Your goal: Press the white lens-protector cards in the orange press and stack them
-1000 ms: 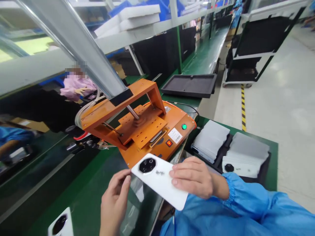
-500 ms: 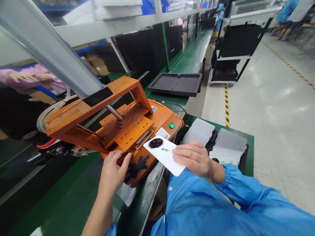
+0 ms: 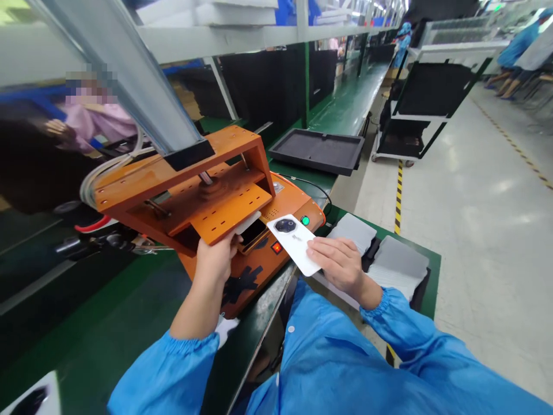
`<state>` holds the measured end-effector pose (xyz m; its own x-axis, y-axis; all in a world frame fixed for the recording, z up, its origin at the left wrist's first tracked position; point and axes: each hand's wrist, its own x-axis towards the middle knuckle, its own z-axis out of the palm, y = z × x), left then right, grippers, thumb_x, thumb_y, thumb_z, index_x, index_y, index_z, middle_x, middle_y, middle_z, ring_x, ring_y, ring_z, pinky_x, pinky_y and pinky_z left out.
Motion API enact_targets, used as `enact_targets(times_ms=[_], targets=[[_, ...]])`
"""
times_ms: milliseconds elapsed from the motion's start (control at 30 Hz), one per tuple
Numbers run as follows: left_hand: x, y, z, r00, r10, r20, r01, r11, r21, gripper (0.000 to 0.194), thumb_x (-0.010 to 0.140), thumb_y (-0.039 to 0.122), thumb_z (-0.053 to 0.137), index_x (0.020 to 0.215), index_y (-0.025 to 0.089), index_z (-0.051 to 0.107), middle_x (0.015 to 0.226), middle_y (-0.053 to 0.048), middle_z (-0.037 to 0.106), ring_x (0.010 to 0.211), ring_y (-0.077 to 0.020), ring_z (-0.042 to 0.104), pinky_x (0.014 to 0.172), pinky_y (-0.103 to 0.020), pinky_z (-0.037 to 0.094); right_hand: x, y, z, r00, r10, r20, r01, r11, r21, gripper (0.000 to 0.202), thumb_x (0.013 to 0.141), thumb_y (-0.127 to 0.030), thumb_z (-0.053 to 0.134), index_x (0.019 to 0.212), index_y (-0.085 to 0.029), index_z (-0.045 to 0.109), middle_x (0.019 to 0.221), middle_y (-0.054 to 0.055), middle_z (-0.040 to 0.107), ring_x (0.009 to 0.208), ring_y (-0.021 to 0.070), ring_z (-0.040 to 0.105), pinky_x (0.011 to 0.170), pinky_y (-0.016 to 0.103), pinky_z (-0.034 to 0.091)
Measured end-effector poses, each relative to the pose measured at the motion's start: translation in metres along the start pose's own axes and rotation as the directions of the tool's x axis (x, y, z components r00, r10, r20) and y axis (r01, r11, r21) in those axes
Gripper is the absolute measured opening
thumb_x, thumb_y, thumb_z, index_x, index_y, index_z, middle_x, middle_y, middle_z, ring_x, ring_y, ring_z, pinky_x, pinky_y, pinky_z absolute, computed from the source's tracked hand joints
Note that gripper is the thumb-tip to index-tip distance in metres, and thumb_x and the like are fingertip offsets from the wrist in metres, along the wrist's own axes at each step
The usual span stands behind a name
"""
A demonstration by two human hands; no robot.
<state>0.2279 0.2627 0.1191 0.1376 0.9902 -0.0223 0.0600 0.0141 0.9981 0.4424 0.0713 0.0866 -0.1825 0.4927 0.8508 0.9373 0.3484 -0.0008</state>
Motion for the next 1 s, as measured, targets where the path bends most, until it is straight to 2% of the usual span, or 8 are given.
enact_targets(times_ms=[100, 167, 267, 367, 500, 633, 767, 1000], targets=[[-0.004, 0.004, 0.006, 0.998, -0.029, -0.063, 0.021, 0.994, -0.111, 0.041, 0.07, 0.046, 0.072, 0.096, 0.017, 0.06, 0.07, 0.003, 0.056, 0.053, -0.0064, 0.046, 0.049, -0.019, 0.032, 0.005, 0.012, 0.024, 0.999, 0.023, -0.032, -0.023, 1.0, -0.006, 0.036, 0.098, -0.012, 0.049, 0.127, -0.025, 0.067, 0.12, 0.009, 0.077, 0.114, 0.0208, 0.073, 0.088, 0.036, 0.054], [-0.025, 0.003, -0.004, 0.997, -0.059, -0.039, 0.054, 0.989, -0.135, 0.038, 0.071, 0.041, 0.072, 0.098, 0.017, 0.062, 0.068, 0.004, 0.054, 0.052, -0.0066, 0.046, 0.05, -0.019, 0.035, 0.013, 0.021, 0.043, 0.997, 0.043, -0.059, -0.042, 0.999, 0.009, 0.036, 0.098, -0.011, 0.049, 0.126, -0.025, 0.068, 0.12, 0.008, 0.077, 0.114, 0.02, 0.072, 0.088, 0.036, 0.053], [-0.083, -0.007, -0.033, 0.994, -0.11, -0.003, 0.11, 0.989, -0.102, 0.032, 0.079, 0.044, 0.069, 0.098, 0.018, 0.067, 0.07, 0.002, 0.057, 0.056, -0.0093, 0.049, 0.051, -0.02, 0.037, 0.034, 0.029, 0.071, 0.999, 0.013, -0.049, -0.008, 0.995, 0.103, 0.036, 0.1, -0.012, 0.047, 0.127, -0.025, 0.067, 0.122, 0.008, 0.076, 0.116, 0.0188, 0.071, 0.089, 0.036, 0.051], [-0.147, -0.02, -0.065, 0.987, -0.157, -0.046, 0.16, 0.985, 0.066, 0.035, 0.088, 0.054, 0.062, 0.092, 0.019, 0.067, 0.07, 0.001, 0.059, 0.06, -0.012, 0.05, 0.052, -0.021, 0.037, 0.06, 0.032, 0.101, 0.997, -0.079, 0.023, 0.074, 0.981, 0.179, 0.035, 0.104, -0.016, 0.043, 0.13, -0.024, 0.066, 0.127, 0.007, 0.074, 0.121, 0.0185, 0.068, 0.091, 0.037, 0.049], [-0.196, -0.031, -0.09, 0.972, -0.237, -0.003, 0.229, 0.938, 0.259, 0.039, 0.091, 0.059, 0.057, 0.095, 0.022, 0.069, 0.065, 0.002, 0.057, 0.057, -0.0138, 0.047, 0.051, -0.024, 0.035, 0.092, 0.036, 0.139, 0.955, -0.193, 0.224, 0.139, 0.962, 0.234, 0.039, 0.109, -0.022, 0.033, 0.132, -0.022, 0.064, 0.133, 0.008, 0.07, 0.124, 0.0194, 0.064, 0.095, 0.04, 0.048], [-0.207, -0.047, -0.097, 0.98, -0.164, 0.108, 0.121, 0.937, 0.327, 0.038, 0.095, 0.056, 0.052, 0.095, 0.023, 0.07, 0.071, 0.001, 0.063, 0.061, -0.0147, 0.053, 0.054, -0.024, 0.039, 0.109, 0.036, 0.151, 0.879, -0.206, 0.43, 0.1, 0.961, 0.256, 0.043, 0.11, -0.025, 0.028, 0.131, -0.022, 0.065, 0.134, 0.007, 0.069, 0.123, 0.021, 0.064, 0.098, 0.043, 0.047], [-0.201, -0.063, -0.102, 0.969, -0.05, 0.24, -0.043, 0.929, 0.367, 0.034, 0.1, 0.047, 0.047, 0.096, 0.022, 0.069, 0.076, 0.0, 0.065, 0.06, -0.0147, 0.057, 0.056, -0.026, 0.042, 0.116, 0.035, 0.143, 0.843, -0.25, 0.476, 0.128, 0.953, 0.274, 0.041, 0.108, -0.023, 0.032, 0.129, -0.021, 0.067, 0.129, 0.007, 0.072, 0.12, 0.0214, 0.066, 0.096, 0.041, 0.046], [-0.193, -0.068, -0.104, 0.945, 0.128, 0.3, -0.245, 0.886, 0.394, 0.02, 0.102, 0.029, 0.047, 0.095, 0.022, 0.065, 0.079, 0.001, 0.061, 0.066, -0.0124, 0.057, 0.062, -0.024, 0.044, 0.131, 0.034, 0.132, 0.774, -0.287, 0.565, 0.116, 0.941, 0.319, 0.037, 0.097, -0.012, 0.044, 0.118, -0.022, 0.073, 0.121, 0.005, 0.076, 0.115, 0.0224, 0.068, 0.096, 0.041, 0.045]])
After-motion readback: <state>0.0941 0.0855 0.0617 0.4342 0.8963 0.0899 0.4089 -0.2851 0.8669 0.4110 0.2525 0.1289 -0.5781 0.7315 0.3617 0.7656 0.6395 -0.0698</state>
